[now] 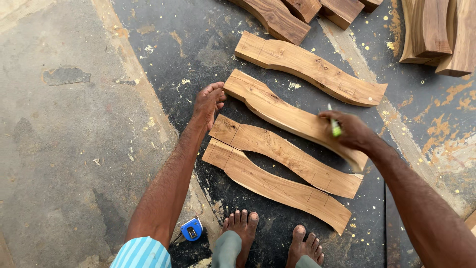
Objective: The person kneels on the workshop floor marking curved wooden furniture parts. They use a try square and a green pencil to draw guide lines across each piece, repositioning the square repeatedly, then use a tape measure to measure and mark a piece.
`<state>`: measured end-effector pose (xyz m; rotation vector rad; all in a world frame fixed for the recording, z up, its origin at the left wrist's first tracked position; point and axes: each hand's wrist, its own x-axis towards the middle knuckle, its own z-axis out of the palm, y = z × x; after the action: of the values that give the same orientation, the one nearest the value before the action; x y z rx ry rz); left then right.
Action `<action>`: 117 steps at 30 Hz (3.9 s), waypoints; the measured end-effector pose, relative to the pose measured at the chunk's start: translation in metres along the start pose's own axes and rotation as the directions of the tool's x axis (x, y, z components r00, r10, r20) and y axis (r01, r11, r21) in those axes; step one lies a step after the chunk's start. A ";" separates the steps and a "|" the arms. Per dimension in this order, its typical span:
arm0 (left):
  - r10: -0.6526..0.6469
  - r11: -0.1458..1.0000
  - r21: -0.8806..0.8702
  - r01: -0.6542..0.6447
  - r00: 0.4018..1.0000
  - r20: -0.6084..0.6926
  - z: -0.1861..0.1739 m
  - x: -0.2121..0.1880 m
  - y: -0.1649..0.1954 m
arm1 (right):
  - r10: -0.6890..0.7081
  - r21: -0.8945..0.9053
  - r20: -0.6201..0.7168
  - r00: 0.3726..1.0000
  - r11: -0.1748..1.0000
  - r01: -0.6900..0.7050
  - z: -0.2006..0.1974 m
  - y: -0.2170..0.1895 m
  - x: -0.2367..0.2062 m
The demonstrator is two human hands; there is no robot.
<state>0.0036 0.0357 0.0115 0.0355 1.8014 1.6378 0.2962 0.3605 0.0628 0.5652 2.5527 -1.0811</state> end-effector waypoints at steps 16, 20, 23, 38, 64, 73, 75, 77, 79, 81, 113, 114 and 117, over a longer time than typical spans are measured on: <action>0.086 0.953 0.284 -0.100 0.994 0.064 0.024 -0.012 0.006 | 0.060 0.751 0.399 0.915 0.551 -0.363 0.036 0.000 -0.057; 0.031 0.987 0.153 -0.055 0.988 0.154 0.037 -0.010 0.010 | -0.034 0.879 0.394 0.918 0.306 -0.366 0.031 0.008 -0.073; 0.022 0.993 0.111 -0.040 0.986 0.164 0.049 -0.005 0.005 | -0.039 0.905 0.367 0.929 0.245 -0.347 0.027 0.006 -0.076; -0.235 0.764 -0.535 0.361 0.928 0.290 0.099 -0.049 -0.042 | 0.248 -0.338 -0.033 0.968 0.909 -0.244 0.048 -0.066 -0.074; -0.108 -0.102 0.678 -0.728 0.686 0.720 0.164 0.004 0.032 | 0.574 0.630 -0.630 0.523 0.772 -0.088 0.091 -0.035 -0.185; 0.163 -0.012 0.630 -0.776 0.620 0.767 0.153 -0.014 0.035 | 0.690 0.054 -0.575 0.440 0.569 -0.821 0.126 0.103 -0.282; 0.388 0.090 0.540 -0.837 0.529 0.755 0.153 -0.035 0.021 | 0.716 0.034 -0.526 0.460 0.557 -0.830 0.137 0.115 -0.292; 0.375 0.282 0.497 -0.820 0.571 0.730 0.159 -0.065 0.001 | 0.810 0.386 -0.393 0.436 0.575 -0.721 0.129 0.119 -0.299; 0.136 0.505 0.464 -0.728 0.598 0.790 0.171 -0.104 -0.020 | 0.833 0.627 -0.271 0.482 0.533 -0.568 0.109 0.108 -0.315; -0.033 0.610 0.390 -0.690 0.470 0.882 0.183 -0.147 -0.036 | 0.769 0.728 -0.314 0.557 0.571 -0.378 0.083 0.083 -0.334; 0.178 -0.281 0.382 -0.880 0.343 0.922 0.165 0.034 0.010 | 0.661 0.956 -0.254 0.706 0.283 0.079 0.172 -0.070 -0.106; 0.153 -0.257 0.407 -0.876 0.379 0.913 0.165 0.034 0.007 | 0.653 0.942 -0.277 0.705 0.330 0.063 0.174 -0.068 -0.107; 0.138 -0.263 0.412 -0.873 0.389 0.911 0.166 0.038 0.002 | 0.638 0.911 -0.310 0.705 0.412 0.028 0.174 -0.067 -0.111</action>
<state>0.0568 0.1969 0.0015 2.2090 2.0023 0.1603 0.3841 0.1638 0.0346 1.9209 1.8452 -2.3349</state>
